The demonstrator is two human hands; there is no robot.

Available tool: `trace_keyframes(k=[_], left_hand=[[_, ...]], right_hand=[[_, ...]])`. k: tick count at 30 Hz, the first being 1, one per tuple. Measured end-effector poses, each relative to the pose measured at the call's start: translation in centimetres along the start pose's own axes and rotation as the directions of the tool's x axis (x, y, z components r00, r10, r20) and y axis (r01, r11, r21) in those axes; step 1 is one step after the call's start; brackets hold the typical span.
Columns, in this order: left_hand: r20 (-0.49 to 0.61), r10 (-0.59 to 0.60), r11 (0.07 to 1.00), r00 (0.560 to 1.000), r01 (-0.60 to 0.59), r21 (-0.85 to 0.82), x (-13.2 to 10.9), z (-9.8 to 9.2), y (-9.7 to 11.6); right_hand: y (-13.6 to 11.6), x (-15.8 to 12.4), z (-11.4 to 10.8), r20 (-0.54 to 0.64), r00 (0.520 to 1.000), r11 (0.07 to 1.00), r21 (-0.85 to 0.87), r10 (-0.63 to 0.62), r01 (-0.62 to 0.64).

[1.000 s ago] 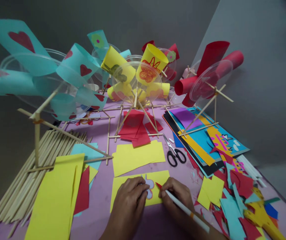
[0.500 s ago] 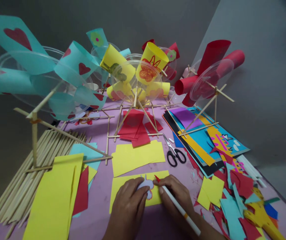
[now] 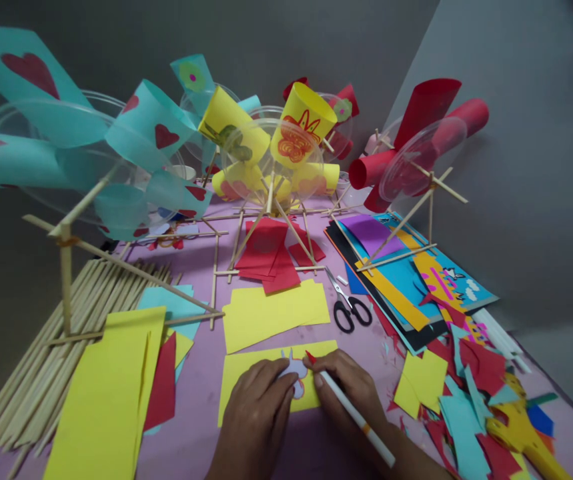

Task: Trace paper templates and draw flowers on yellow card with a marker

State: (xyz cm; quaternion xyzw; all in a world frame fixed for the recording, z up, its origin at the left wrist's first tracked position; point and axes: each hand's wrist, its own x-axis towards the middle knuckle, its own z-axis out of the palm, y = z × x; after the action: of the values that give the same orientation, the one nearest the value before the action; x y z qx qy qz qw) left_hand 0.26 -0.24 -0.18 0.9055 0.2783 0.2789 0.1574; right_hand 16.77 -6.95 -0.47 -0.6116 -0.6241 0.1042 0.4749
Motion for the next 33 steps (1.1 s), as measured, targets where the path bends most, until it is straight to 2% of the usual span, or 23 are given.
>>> trace_keyframes(k=[25,33], left_hand=[[-0.011,0.03,0.998,1.0,-0.029,0.047,-0.06,0.09,-0.09],[-0.003,0.072,0.988,0.997,-0.071,0.14,-0.53,0.3,-0.23]], right_hand=[[0.14,-0.14,-0.06,0.067,0.998,1.0,0.025,-0.015,0.014],[-0.06,0.06,0.2,0.014,0.999,0.999,0.01,-0.044,0.043]])
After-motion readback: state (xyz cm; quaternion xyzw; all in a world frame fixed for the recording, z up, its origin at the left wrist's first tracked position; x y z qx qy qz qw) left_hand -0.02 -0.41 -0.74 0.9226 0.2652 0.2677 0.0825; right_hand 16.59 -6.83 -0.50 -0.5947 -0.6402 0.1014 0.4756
